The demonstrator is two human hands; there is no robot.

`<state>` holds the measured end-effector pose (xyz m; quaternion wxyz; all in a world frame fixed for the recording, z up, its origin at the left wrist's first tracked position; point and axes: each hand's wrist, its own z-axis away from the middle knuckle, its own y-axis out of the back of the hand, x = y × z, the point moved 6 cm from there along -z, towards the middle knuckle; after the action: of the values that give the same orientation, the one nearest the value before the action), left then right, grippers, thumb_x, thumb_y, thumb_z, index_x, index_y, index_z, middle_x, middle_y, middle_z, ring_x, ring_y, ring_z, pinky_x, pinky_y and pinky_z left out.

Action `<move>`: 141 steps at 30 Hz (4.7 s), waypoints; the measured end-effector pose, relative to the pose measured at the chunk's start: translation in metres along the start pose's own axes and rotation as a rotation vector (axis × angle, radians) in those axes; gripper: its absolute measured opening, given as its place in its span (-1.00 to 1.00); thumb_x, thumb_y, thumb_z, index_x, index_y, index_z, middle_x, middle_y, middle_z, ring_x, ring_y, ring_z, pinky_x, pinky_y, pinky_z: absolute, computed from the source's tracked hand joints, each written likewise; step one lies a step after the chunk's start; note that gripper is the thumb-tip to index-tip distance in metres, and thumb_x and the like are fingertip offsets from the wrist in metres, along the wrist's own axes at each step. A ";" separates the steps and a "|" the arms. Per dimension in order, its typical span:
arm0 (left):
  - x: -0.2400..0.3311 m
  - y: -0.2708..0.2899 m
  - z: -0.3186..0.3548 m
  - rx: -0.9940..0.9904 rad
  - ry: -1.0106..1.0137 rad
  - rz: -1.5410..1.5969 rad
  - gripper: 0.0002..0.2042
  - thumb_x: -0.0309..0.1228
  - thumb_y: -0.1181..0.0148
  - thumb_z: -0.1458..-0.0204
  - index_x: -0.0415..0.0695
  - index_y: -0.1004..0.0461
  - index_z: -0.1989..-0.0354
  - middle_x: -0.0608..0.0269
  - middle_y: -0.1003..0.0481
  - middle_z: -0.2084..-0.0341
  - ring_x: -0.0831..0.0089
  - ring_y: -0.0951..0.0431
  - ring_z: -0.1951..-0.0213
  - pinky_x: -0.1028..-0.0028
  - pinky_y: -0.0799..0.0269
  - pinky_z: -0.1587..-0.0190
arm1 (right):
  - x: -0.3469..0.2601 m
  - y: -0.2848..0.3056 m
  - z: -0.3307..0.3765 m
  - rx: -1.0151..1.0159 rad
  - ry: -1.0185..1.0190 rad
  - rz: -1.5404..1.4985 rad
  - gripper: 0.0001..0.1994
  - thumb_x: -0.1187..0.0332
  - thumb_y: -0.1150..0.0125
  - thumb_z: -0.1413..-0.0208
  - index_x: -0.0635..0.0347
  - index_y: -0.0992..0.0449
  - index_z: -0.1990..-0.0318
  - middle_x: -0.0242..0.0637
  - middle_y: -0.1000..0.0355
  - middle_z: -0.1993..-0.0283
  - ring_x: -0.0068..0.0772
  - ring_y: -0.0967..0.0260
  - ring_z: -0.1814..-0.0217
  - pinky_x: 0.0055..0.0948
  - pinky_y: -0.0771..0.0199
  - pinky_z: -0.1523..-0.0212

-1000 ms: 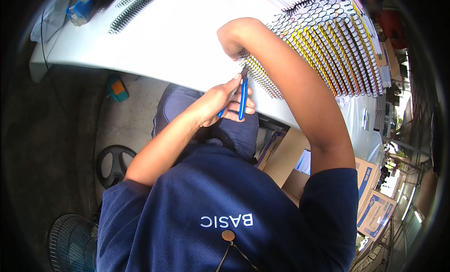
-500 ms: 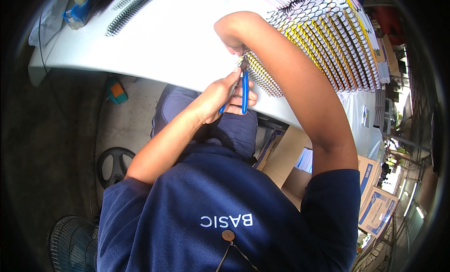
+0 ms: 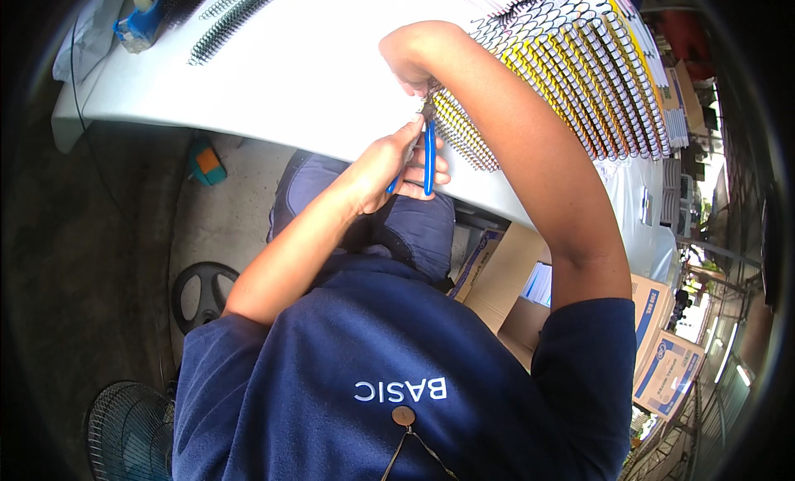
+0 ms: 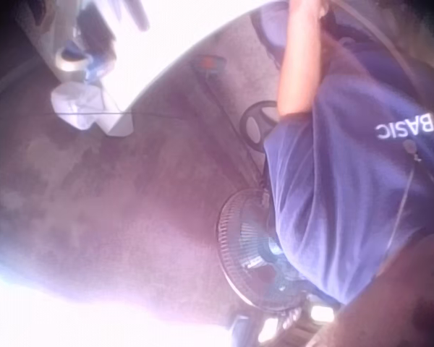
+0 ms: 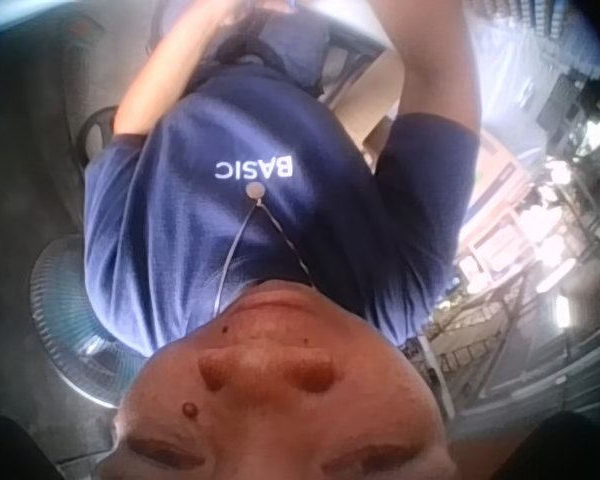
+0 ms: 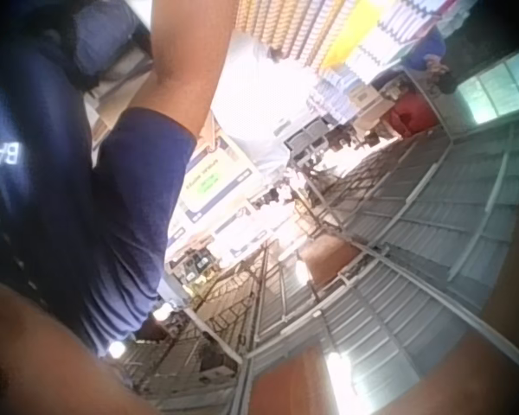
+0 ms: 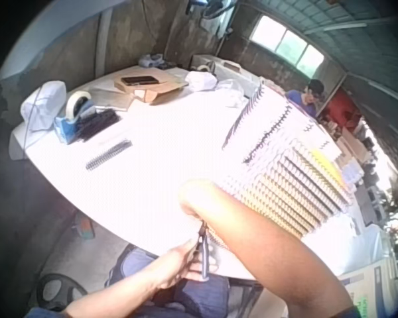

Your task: The person trims the excess spiral wire from a stack of notebooks using a pair of pliers and then aligns the stack by hand on a table.

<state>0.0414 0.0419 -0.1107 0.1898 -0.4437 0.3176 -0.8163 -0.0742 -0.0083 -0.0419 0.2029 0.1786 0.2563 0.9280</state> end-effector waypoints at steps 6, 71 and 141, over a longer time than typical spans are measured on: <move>-0.003 0.001 -0.002 -0.042 0.017 0.060 -0.46 0.07 0.37 -0.19 -0.19 -0.31 0.07 0.11 -0.47 0.34 0.31 -0.54 0.24 0.30 -0.49 0.25 | 0.006 -0.001 0.000 -0.006 0.002 -0.013 -0.81 0.60 -0.31 0.26 0.24 -0.60 0.39 -0.17 -0.53 0.37 -0.28 -0.48 0.31 -0.32 -0.47 0.30; 0.020 -0.023 0.012 -0.028 -0.080 0.026 -0.52 0.02 0.37 -0.22 -0.18 -0.29 0.24 0.28 -0.29 0.59 0.50 -0.33 0.62 0.47 -0.33 0.57 | 0.017 0.025 0.037 -0.032 0.033 -0.029 -0.81 0.57 -0.32 0.25 0.21 -0.61 0.37 -0.22 -0.54 0.36 -0.33 -0.47 0.33 -0.37 -0.46 0.31; 0.049 -0.052 0.018 -0.161 -0.184 -0.012 -0.47 0.04 0.38 -0.20 -0.23 -0.29 0.12 0.16 -0.39 0.51 0.33 -0.49 0.49 0.33 -0.53 0.43 | 0.051 0.056 0.059 -0.008 0.063 -0.147 -0.73 0.42 -0.32 0.22 0.31 -0.57 0.28 -0.14 -0.53 0.33 -0.32 -0.49 0.29 -0.38 -0.47 0.27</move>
<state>0.0295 0.0442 -0.0382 0.1770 -0.5326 0.3608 -0.7449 -0.1085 -0.0050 0.0480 0.2630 0.1293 0.2712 0.9168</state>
